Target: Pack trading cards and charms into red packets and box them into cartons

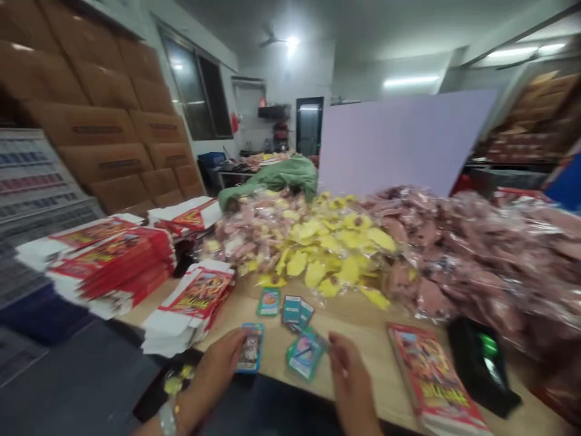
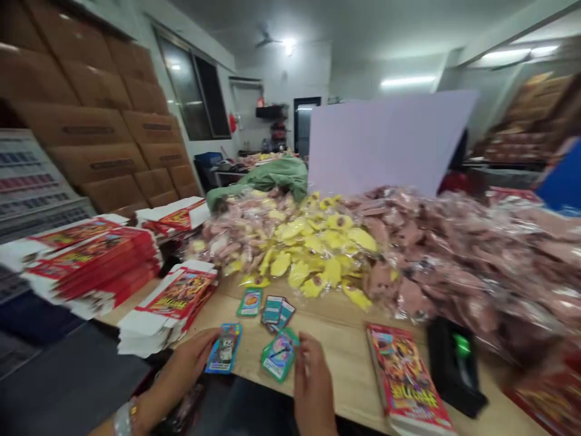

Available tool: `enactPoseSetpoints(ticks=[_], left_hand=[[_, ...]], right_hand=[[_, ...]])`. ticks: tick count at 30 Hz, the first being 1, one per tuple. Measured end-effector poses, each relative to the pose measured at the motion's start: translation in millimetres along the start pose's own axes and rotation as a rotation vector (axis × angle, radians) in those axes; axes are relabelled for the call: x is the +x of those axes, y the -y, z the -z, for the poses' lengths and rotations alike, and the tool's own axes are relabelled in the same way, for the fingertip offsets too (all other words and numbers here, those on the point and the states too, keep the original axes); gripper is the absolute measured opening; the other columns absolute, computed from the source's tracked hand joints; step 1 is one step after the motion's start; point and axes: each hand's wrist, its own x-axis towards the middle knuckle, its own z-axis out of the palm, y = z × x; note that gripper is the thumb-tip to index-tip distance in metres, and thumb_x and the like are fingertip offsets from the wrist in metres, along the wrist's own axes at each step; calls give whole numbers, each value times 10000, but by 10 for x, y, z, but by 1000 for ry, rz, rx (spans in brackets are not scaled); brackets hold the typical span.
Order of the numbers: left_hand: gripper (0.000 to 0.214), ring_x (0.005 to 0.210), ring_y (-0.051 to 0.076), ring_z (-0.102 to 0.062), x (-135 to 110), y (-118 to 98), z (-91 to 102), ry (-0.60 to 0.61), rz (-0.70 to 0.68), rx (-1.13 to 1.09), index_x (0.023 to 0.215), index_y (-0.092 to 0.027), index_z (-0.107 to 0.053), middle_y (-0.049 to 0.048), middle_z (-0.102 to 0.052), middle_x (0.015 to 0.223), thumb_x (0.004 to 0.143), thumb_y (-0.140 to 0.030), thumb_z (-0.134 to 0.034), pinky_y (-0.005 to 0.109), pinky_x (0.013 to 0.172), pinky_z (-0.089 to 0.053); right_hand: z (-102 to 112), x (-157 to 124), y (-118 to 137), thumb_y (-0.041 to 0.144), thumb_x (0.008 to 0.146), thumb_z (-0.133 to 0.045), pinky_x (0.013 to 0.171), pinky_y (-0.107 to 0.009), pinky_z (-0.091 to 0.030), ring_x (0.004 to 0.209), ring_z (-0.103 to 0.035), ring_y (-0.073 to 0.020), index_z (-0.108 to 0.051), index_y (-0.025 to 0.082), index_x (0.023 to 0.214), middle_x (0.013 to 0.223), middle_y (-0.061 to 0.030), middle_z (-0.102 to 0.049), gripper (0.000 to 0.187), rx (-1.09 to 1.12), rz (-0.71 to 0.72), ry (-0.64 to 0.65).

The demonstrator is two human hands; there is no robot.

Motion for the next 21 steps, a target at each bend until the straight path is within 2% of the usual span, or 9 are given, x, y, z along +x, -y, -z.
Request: enactPoseSetpoints(ticks=[1,3,5,8,10,13,16,19,21], left_hand=[[368,938,226,-612,11,-42,-84,-32,87,-136,944,-192,-673,92,-669,1008,734,-435,-493,355,866,-483],[427,813,212,-638,29,-213,-300,-40,162,-279,939,-148,-652,107,-675,925,775,-458,-408,344,715,-542],[436,681,180,-631,43,-397,-499,66,224,-455,912,-133,-627,83,-663,824,798,-471,-376,309,586,-548],[412,508,130,-554,148,-487,-627,143,242,-558,754,-127,-580,17,-567,630,796,-490,-390,245,427,-489],[383,414,102,-476,371,-404,-583,110,206,-492,618,-137,-532,-30,-464,499,790,-463,-425,205,362,-414],[258,441,97,-467,998,-180,-333,-17,155,-394,641,-134,-555,-37,-469,496,788,-332,-478,204,429,-406],[167,758,138,-554,1769,26,44,-237,126,-269,925,-139,-577,33,-588,855,789,-223,-528,271,693,-461],[206,976,192,-521,2307,166,340,-341,145,-169,995,-132,-555,68,-546,1072,819,-238,-546,383,841,-429],[204,955,191,-542,2437,217,407,-323,163,-131,977,-126,-561,61,-564,1051,833,-269,-543,405,831,-441]], right_hand=[[1,69,47,354,848,-447,875,-395,-432,1023,-539,-233,-538,186,1042,1131,-115,-577,273,180,-87,-27],[-33,193,166,430,728,-605,723,-318,-489,829,-599,-199,-557,190,945,931,-61,-648,326,523,-285,0],[-113,276,244,435,653,-680,559,-263,-474,651,-590,-163,-563,184,874,752,-20,-645,354,746,-456,127],[-206,354,205,397,651,-703,483,-221,-425,599,-579,-138,-589,164,905,760,-39,-648,363,949,-665,339],[-189,429,129,389,632,-722,479,-214,-415,579,-569,-127,-612,148,871,735,-44,-643,357,951,-727,363],[-78,661,102,426,596,-730,457,-212,-404,516,-523,-111,-612,153,747,605,-1,-593,334,713,-624,161],[-78,1087,283,496,645,-637,425,-232,-395,461,-482,-117,-576,157,633,502,22,-525,344,293,-363,59],[-411,1654,604,403,770,-507,521,-254,-443,570,-546,-142,-602,138,697,595,-10,-590,291,-67,-134,152],[-775,2013,813,286,809,-497,610,-248,-461,670,-577,-135,-614,127,767,709,-23,-631,202,-175,-82,221]])
